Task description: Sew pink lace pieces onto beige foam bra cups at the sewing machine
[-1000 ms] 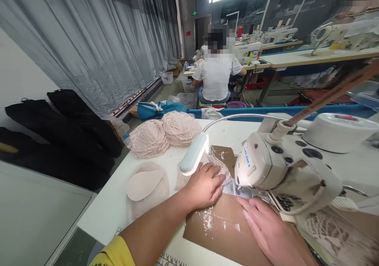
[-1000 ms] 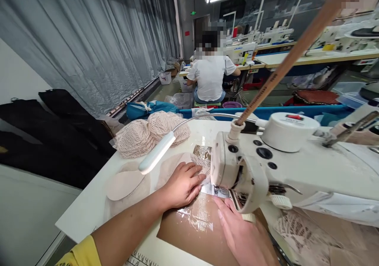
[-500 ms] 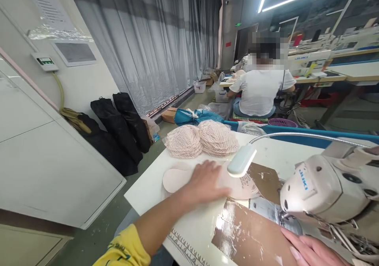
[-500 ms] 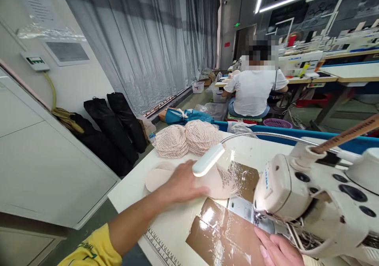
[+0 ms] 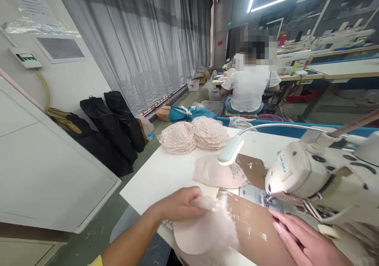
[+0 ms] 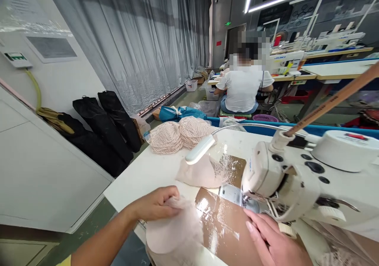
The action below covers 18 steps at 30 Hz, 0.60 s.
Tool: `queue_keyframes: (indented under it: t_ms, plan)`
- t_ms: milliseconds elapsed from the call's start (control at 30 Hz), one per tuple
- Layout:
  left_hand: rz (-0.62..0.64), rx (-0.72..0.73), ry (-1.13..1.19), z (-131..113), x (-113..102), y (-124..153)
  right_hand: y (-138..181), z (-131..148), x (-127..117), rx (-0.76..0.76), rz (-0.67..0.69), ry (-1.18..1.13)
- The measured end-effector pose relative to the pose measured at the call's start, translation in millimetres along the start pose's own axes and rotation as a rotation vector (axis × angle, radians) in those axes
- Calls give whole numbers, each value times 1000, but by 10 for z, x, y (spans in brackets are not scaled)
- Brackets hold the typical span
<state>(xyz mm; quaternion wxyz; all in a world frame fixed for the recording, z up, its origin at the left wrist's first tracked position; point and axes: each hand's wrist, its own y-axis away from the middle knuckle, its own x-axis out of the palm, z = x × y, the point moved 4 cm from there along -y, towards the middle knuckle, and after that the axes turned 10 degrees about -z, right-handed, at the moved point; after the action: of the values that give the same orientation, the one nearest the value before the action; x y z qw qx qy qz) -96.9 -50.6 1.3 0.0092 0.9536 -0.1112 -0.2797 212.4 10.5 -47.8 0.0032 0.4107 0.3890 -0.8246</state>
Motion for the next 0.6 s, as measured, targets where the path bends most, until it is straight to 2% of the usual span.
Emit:
queue_keyframes:
  t_ms: [100,233,367,467,600]
  plan:
    - [138,92,43,-324,432,-310,-55,152,-171,117,27,-99]
    - [103,192,-149,-490,795,-765,-85,401,-210,15,174,-302]
    - [-25,216,-213,-416,839,-1099,-62,434,-135,-42,291,-151]
    - [-112,200,-260,-348,782,-1210,-63,432,-127,-20,295,-104]
    - [-65,256,-285,-403,852,-1191,-74,419,-146,-3,231,-47]
